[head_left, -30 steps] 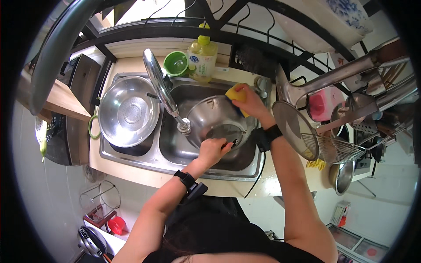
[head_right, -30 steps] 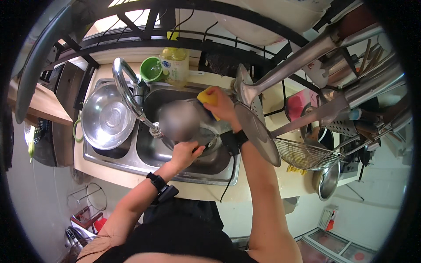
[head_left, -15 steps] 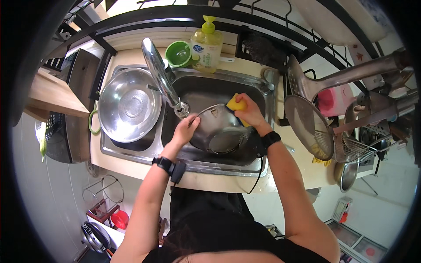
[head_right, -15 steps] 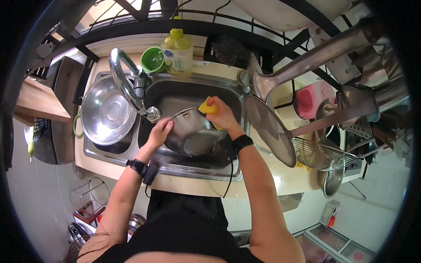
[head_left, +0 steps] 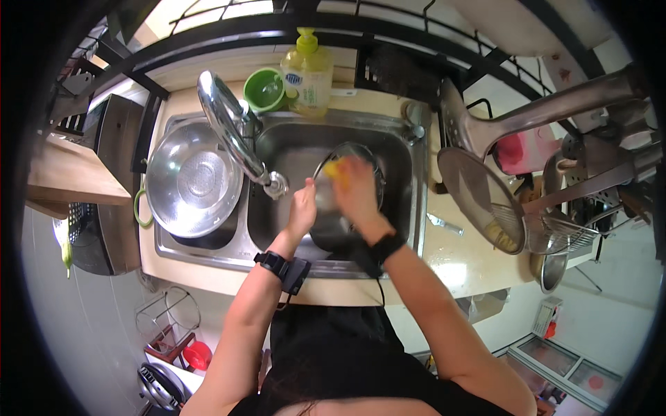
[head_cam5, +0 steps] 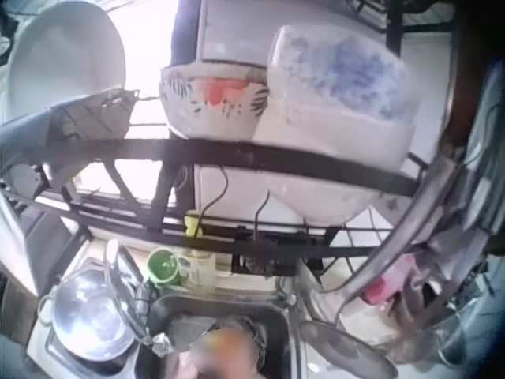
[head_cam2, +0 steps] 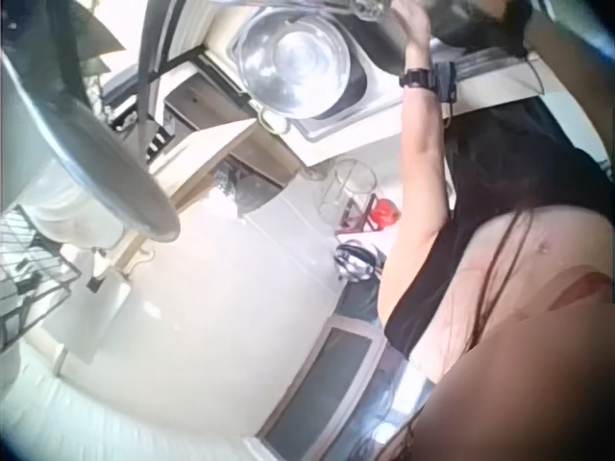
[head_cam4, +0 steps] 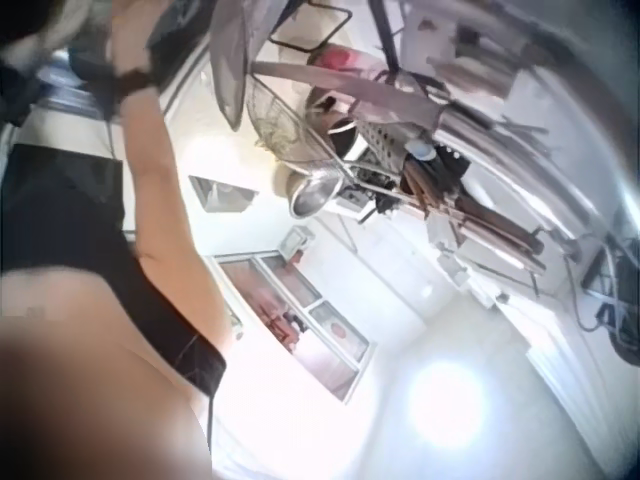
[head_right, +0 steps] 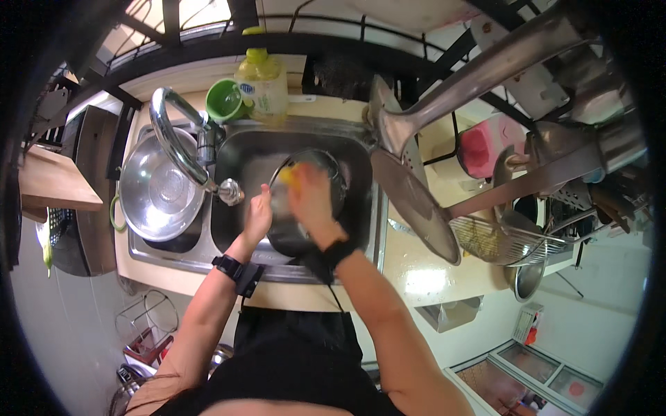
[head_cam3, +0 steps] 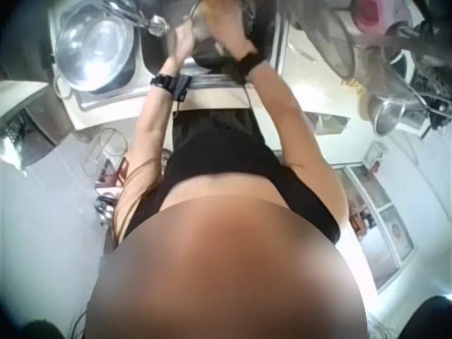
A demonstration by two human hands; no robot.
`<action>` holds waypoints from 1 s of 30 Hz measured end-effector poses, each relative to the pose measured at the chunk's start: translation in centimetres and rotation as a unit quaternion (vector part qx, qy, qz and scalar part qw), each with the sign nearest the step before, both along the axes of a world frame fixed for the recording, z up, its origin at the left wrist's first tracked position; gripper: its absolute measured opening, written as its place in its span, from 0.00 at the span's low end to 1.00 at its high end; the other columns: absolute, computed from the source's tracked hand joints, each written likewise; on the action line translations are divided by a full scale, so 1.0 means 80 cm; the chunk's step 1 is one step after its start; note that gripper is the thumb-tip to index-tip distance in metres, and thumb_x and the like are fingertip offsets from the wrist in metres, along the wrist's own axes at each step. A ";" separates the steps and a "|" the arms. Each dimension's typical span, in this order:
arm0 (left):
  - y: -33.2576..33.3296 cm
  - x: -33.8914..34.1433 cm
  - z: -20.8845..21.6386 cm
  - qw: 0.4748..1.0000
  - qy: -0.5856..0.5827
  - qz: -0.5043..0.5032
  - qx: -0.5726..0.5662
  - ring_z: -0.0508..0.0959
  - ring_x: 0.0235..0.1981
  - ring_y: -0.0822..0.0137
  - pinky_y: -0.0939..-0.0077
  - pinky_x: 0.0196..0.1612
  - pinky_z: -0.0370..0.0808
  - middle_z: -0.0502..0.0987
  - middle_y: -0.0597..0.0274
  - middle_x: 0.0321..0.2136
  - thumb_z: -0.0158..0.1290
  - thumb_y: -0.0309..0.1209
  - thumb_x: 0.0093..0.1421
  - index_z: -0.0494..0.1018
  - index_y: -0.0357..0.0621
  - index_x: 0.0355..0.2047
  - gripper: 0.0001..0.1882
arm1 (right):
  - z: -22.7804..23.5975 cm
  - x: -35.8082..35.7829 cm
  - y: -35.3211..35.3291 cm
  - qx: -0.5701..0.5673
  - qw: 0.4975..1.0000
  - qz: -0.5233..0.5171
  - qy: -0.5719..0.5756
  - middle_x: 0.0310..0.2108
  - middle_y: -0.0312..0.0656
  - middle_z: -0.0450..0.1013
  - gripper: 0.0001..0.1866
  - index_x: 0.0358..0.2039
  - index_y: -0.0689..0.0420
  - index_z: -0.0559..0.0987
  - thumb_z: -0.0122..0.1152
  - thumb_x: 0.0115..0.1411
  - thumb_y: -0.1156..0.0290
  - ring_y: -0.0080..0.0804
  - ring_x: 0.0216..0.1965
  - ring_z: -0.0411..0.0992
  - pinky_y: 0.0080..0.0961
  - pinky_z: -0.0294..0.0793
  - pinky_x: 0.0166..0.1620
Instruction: The person washes a metal pot lid with a sponge and water in a sink, then reattaches the handle to the lid by hand.
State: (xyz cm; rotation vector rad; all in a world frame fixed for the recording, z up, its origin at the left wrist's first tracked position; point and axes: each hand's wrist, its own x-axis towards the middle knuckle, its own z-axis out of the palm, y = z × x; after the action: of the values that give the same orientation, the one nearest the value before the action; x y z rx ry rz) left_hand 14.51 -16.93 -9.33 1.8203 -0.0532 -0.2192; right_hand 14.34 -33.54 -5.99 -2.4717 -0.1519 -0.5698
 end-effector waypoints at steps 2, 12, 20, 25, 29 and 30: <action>-0.006 -0.005 0.000 1.000 0.017 0.012 -0.015 0.59 0.23 0.75 0.66 0.25 0.58 0.65 0.69 0.16 0.32 0.53 0.77 0.65 0.36 0.20 0.36 | 0.014 0.031 -0.013 0.046 0.997 -0.025 0.059 0.49 0.53 0.72 0.18 0.45 0.57 0.77 0.64 0.52 0.73 0.57 0.50 0.69 0.49 0.69 0.52; -0.022 -0.001 -0.011 0.978 0.183 0.050 -0.090 0.63 0.24 0.77 0.75 0.27 0.62 0.67 0.72 0.21 0.24 0.66 0.72 0.72 0.39 0.27 0.44 | 0.007 0.016 -0.018 0.034 0.998 0.037 0.049 0.48 0.48 0.72 0.17 0.43 0.58 0.77 0.64 0.51 0.73 0.52 0.51 0.70 0.49 0.69 0.54; -0.004 0.017 -0.053 0.897 0.269 0.153 -0.316 0.76 0.35 0.69 0.68 0.38 0.75 0.78 0.61 0.36 0.41 0.52 0.75 0.77 0.39 0.41 0.27 | 0.045 -0.110 0.013 -0.039 0.978 0.167 0.118 0.54 0.47 0.69 0.21 0.46 0.57 0.75 0.65 0.49 0.74 0.49 0.54 0.67 0.47 0.69 0.55; 0.010 0.019 -0.070 0.835 0.295 0.144 -0.442 0.83 0.44 0.60 0.60 0.50 0.82 0.82 0.50 0.44 0.35 0.51 0.76 0.74 0.33 0.51 0.31 | 0.032 -0.138 -0.026 -0.054 0.975 0.151 0.151 0.54 0.46 0.70 0.21 0.45 0.57 0.76 0.65 0.48 0.76 0.48 0.54 0.68 0.44 0.69 0.56; -0.032 0.019 -0.016 0.860 0.418 0.150 -0.251 0.74 0.55 0.64 0.66 0.57 0.73 0.65 0.54 0.64 0.38 0.65 0.70 0.51 0.40 0.72 0.45 | 0.038 -0.086 0.003 -0.015 0.988 0.105 0.111 0.53 0.44 0.70 0.19 0.43 0.56 0.77 0.67 0.48 0.74 0.47 0.54 0.68 0.42 0.68 0.57; 0.027 0.012 -0.062 0.881 0.391 0.142 -0.224 0.74 0.54 0.64 0.67 0.56 0.73 0.63 0.57 0.63 0.42 0.64 0.69 0.46 0.43 0.74 0.47 | 0.047 -0.085 0.027 -0.007 0.985 0.135 0.111 0.53 0.44 0.70 0.20 0.43 0.55 0.76 0.67 0.48 0.74 0.47 0.54 0.67 0.42 0.68 0.57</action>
State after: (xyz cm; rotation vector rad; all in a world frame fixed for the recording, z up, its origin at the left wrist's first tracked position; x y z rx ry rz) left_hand 15.48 -14.80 -14.26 1.1522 0.6763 -0.6602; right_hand 7.54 -31.34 -2.22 -2.4531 -0.3945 -0.1767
